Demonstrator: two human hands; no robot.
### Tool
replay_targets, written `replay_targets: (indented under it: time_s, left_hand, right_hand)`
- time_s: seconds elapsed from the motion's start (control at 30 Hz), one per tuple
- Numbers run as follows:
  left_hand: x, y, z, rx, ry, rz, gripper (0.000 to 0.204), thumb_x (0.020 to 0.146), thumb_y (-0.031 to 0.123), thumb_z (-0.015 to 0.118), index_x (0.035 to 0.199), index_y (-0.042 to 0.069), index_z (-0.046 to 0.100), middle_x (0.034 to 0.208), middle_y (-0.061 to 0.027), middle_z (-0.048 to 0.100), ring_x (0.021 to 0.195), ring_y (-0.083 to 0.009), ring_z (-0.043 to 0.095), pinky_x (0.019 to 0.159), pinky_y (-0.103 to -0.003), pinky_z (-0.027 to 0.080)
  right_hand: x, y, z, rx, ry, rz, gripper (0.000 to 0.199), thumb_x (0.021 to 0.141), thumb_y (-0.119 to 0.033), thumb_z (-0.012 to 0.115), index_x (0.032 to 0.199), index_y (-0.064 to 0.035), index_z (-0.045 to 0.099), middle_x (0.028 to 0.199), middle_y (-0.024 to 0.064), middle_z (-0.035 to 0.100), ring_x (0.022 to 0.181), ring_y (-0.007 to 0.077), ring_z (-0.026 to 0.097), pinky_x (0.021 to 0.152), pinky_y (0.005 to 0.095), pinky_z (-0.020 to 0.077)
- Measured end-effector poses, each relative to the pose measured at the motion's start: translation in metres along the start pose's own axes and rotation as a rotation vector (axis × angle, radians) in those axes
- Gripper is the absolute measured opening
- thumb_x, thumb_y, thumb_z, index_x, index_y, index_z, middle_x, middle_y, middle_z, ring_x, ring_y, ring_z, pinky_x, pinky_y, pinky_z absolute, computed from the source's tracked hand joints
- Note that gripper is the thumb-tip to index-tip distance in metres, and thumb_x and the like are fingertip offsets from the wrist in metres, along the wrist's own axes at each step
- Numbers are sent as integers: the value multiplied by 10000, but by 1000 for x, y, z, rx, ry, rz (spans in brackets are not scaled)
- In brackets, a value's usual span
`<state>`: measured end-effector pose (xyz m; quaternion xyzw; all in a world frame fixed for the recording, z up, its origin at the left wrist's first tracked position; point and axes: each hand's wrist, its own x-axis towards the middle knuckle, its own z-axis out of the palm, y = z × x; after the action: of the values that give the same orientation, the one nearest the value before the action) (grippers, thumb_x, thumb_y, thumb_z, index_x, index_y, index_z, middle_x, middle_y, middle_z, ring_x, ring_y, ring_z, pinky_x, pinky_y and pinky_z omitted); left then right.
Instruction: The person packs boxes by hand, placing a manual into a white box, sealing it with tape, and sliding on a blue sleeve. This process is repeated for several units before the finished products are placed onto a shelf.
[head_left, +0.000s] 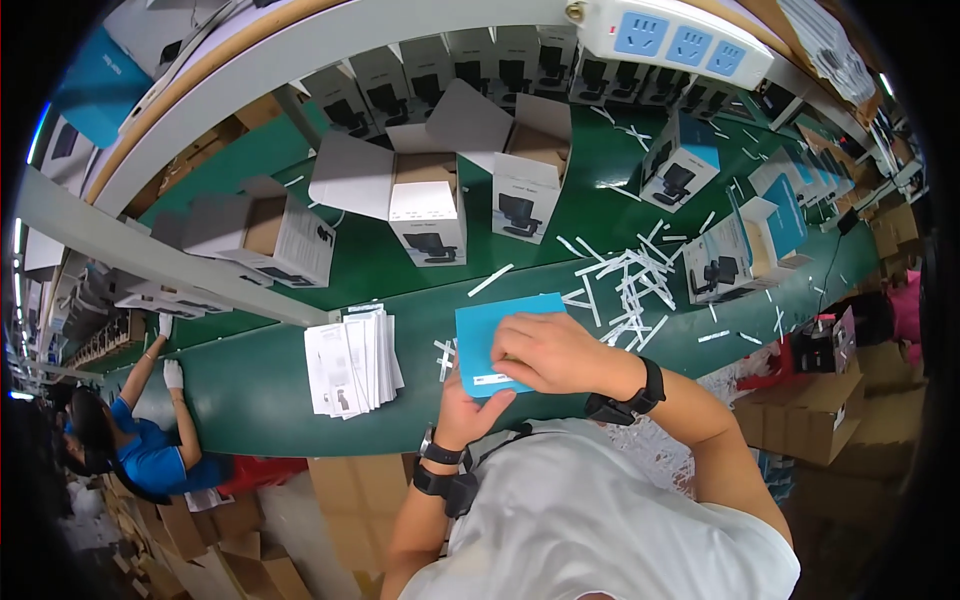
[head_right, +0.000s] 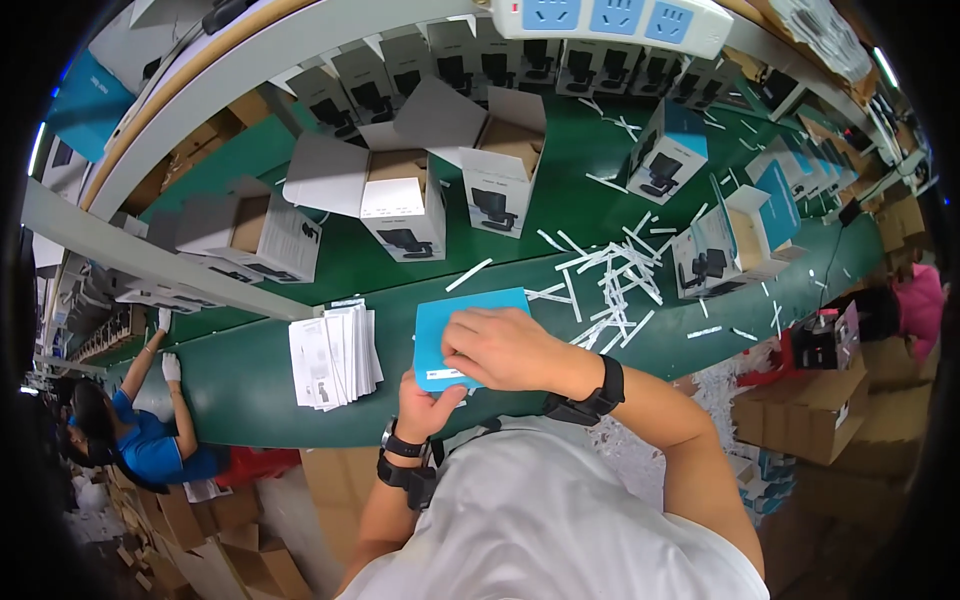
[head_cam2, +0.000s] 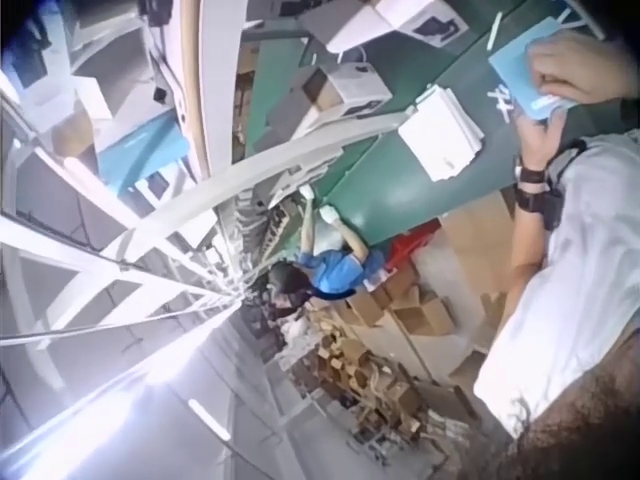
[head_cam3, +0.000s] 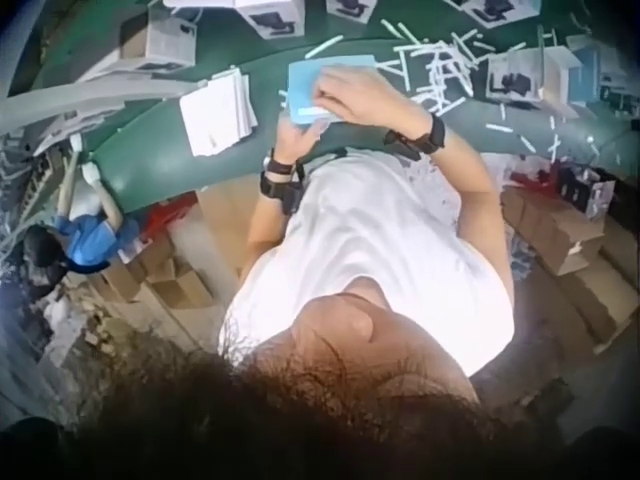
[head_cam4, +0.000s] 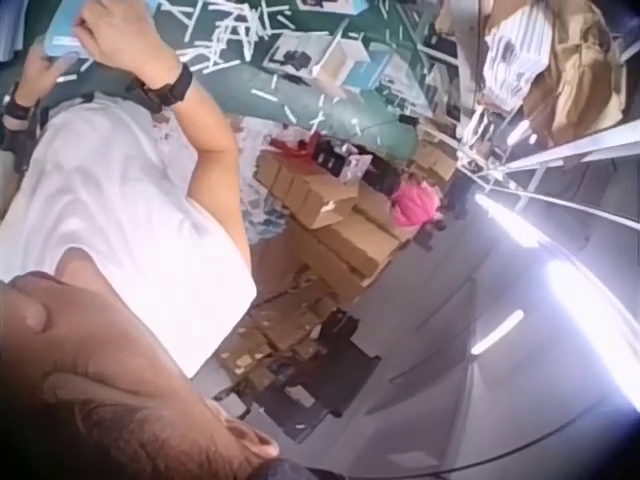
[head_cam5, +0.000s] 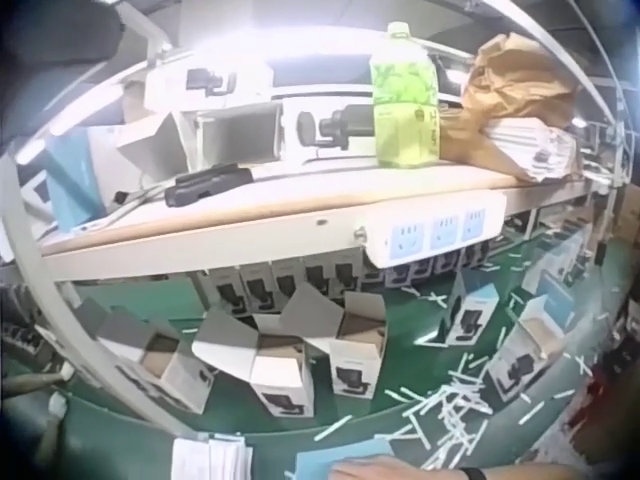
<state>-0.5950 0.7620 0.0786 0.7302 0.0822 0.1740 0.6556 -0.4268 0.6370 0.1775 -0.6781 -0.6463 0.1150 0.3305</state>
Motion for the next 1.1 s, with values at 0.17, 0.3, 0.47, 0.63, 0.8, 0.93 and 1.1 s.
replay_targets:
  time_s: [0.17, 0.3, 0.47, 0.63, 0.8, 0.93, 1.1]
  left_hand:
    - [3, 5, -5, 18, -31, 99, 182, 809, 142, 789, 969, 73, 738, 1069, -107, 714, 1066, -340, 617, 974, -443, 450]
    - [1, 2, -12, -31, -121, -43, 182, 805, 156, 801, 955, 73, 740, 1076, -100, 704, 1114, -335, 601, 1034, -458, 403]
    - [9, 2, 0, 39, 239, 199, 374, 764, 159, 845, 1095, 59, 700, 1345, -153, 577, 1292, -345, 488, 1096, -474, 365]
    - [15, 4, -11, -35, 256, 268, 861, 664, 81, 908, 1412, 79, 481, 1478, -169, 458, 1344, -356, 435, 1130, -460, 351]
    - [7, 4, -24, 306, 189, 179, 467, 661, 89, 903, 1099, 111, 744, 1376, -116, 565, 1345, -385, 450, 1048, -469, 448]
    - [6, 3, -35, 458, 167, 227, 502, 658, 123, 907, 1131, 135, 739, 1378, -117, 560, 1344, -410, 441, 1044, -487, 451]
    - [9, -20, -49, 721, 3, 481, 553, 692, 306, 870, 1206, 182, 708, 1427, -107, 529, 1357, -446, 410, 1046, -544, 440]
  right_hand:
    - [2, 3, 0, 95, -46, -58, 207, 877, -256, 706, 917, -93, 585, 875, 77, 606, 821, 299, 624, 666, 383, 492]
    - [4, 14, 2, 206, -148, -84, 198, 897, -246, 708, 945, -89, 597, 873, 45, 631, 799, 234, 643, 658, 343, 497]
    - [-62, 79, -48, 874, 264, 471, 333, 854, -269, 773, 1045, -40, 626, 869, 5, 640, 724, 115, 591, 628, 273, 478]
    - [-115, 60, -38, -104, 379, 714, 733, 657, -348, 906, 1281, -70, 639, 801, 23, 597, 707, 146, 560, 653, 281, 471]
    - [-78, 0, 42, 40, 462, 333, 401, 735, -135, 870, 1117, -98, 753, 890, 40, 591, 699, 136, 572, 568, 262, 462]
    - [-80, 16, 73, 74, 639, 265, 366, 731, -53, 853, 1082, -110, 770, 905, 48, 566, 671, 127, 537, 534, 249, 428]
    - [-96, 23, 78, -64, 592, 262, 392, 705, -56, 860, 1080, -121, 769, 966, 39, 556, 658, 111, 512, 521, 236, 412]
